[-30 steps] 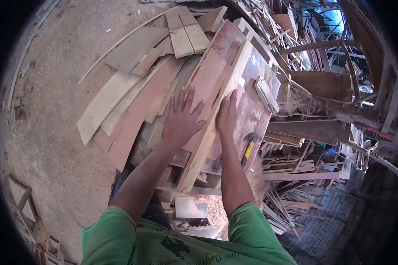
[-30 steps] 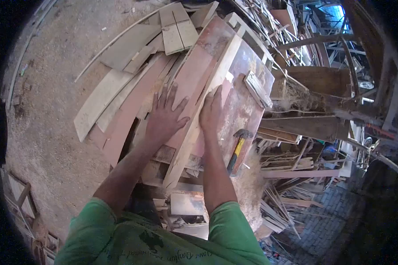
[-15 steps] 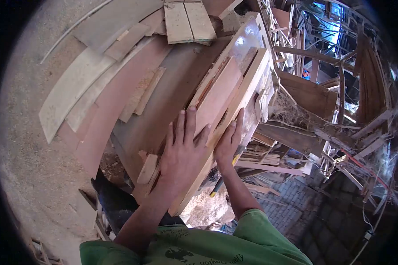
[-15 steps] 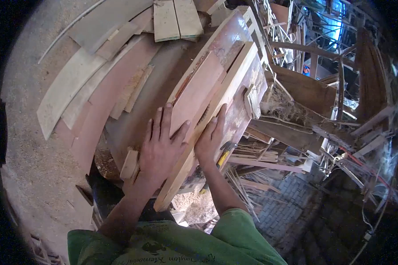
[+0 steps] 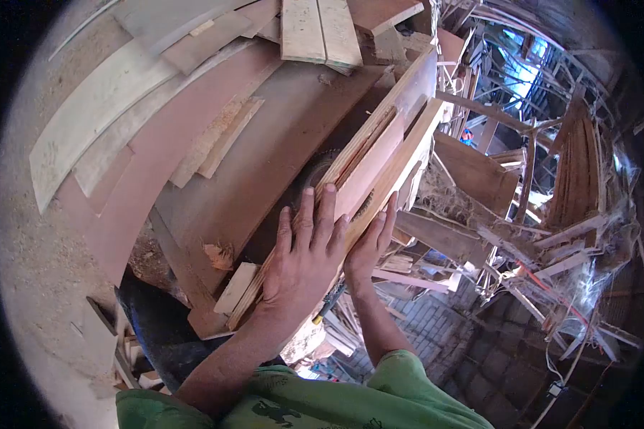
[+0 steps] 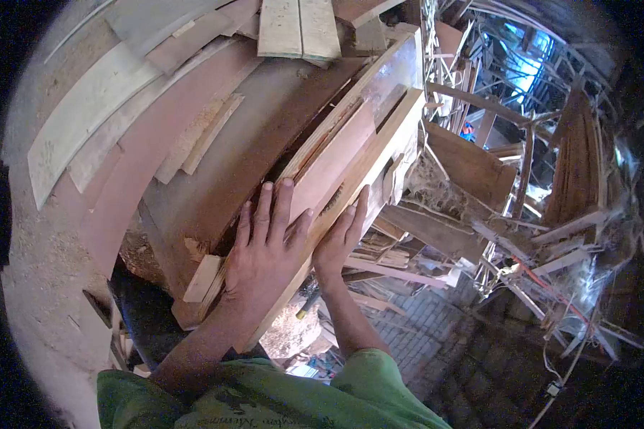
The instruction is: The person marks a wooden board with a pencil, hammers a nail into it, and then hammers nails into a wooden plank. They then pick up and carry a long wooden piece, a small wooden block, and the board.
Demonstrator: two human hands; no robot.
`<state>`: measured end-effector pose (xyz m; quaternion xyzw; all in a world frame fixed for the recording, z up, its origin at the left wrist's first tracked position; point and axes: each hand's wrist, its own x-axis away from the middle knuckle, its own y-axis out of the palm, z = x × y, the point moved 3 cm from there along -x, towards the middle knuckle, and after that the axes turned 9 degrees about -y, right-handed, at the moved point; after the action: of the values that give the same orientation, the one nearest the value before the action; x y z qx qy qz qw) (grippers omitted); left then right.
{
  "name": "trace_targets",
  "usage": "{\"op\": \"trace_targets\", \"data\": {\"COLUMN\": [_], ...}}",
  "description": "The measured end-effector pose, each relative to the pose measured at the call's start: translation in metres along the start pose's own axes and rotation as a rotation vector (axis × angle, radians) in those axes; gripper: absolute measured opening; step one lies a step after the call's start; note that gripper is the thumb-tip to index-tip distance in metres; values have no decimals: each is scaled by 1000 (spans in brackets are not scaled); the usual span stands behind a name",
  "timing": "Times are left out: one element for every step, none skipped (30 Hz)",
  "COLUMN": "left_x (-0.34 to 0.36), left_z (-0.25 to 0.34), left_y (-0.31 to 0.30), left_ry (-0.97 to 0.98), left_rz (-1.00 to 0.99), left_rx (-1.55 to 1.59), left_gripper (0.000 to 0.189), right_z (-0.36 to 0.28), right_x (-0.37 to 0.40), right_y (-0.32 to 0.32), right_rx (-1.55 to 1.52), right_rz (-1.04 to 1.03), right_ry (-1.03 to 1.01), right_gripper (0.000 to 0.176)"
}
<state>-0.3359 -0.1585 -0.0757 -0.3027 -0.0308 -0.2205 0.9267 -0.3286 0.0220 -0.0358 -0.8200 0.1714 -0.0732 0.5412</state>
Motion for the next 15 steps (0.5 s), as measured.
{"op": "trace_targets", "data": {"left_x": [0,0,3,8,14,19,24,30,36,36,37,36,37,37,38], "left_z": [-1,-3,-4,-7,-9,-11,-2,14,33,59,86,103,117,131,138], "left_y": [-2,-5,-8,-16,-23,-30,-29,-28,-34,-40,-59,-84,-106,-127,-146], "left_ry": [-5,-8,-5,-27,-50,-73,-65,-54,-23,136,122,351,602,763,929], "left_rz": [36,69,99,193,286,380,356,327,178,-13,-510,-677,-851,-904,-954], "left_rx": [38,70,97,254,408,559,879,1196,1471,1851,2399,2621,2824,2837,2847], "left_gripper": [46,44,42,39,37,35,34,33,35,36,37,40,43,40,38], "right_z": [3,3,1,-1,-3,3,0,-7,0,7,7,7,7,5,4], "right_x": [0,2,4,4,4,6,6,7,6,5,3,2,3,2,2], "right_y": [0,0,1,2,2,0,2,6,5,4,2,1,0,0,1], "right_rx": [46,88,65,36,4,218,-1,-221,-179,-137,-79,-21,36,66,38], "right_rz": [-3,-3,1,8,13,-35,1,33,36,40,31,23,13,7,10], "right_ry": [-33,-62,-47,-30,-11,-192,-26,141,99,59,12,-29,-70,-92,-86], "right_gripper": [56,55,55,55,54,54,54,54,54,54,54,53,53,53,53]}}
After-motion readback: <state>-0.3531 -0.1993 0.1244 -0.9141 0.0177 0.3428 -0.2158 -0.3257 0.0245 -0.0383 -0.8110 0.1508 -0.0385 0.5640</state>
